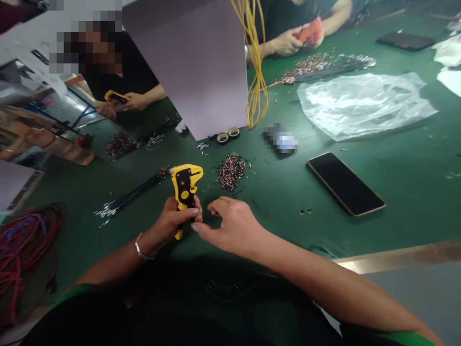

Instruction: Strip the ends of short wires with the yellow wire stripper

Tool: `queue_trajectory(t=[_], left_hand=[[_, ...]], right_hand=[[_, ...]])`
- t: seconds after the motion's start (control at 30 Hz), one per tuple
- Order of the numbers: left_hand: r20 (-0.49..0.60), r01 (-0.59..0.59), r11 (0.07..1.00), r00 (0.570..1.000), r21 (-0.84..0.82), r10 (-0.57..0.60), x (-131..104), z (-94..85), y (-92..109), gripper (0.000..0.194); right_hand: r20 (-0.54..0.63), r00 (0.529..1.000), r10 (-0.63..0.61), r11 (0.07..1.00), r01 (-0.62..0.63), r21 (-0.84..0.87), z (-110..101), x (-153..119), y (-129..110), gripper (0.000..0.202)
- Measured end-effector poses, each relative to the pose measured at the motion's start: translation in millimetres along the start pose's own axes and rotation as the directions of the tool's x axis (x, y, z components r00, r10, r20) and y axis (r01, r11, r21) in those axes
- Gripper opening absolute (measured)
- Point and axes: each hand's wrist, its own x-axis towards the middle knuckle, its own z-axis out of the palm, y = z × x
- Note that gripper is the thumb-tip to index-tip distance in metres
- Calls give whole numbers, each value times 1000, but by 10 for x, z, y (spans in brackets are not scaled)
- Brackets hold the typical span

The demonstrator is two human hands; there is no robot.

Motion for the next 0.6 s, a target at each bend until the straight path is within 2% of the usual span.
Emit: queue_trajectory(t=[0.07,0.13,0.2,0.27,0.37,0.47,0.6], left_hand=[[-58,-29,1000,998,9,30,9,53,32,12],[-116,-72,997,990,36,75,26,105,67,9],[-151,-104,992,982,75,114,46,156,94,7],[-182,-116,989,975,91,131,66,213,104,10],[-258,-102,991,958,88,122,93,310,92,12],[-332,-87,992,936,92,113,119,400,78,16],[-342,-131,988,927,80,150,157,482,74,18]], right_hand=[[182,975,124,978,-151,143,99,17,2,26],[227,958,172,939,-229,256,207,24,34,36],[220,962,161,888,-238,393,307,20,79,65],[206,973,103,836,-196,513,389,12,122,87],[133,990,56,806,-123,579,465,13,168,96],[75,991,108,833,-131,537,486,29,197,100],[47,989,143,858,-147,493,469,58,226,102]])
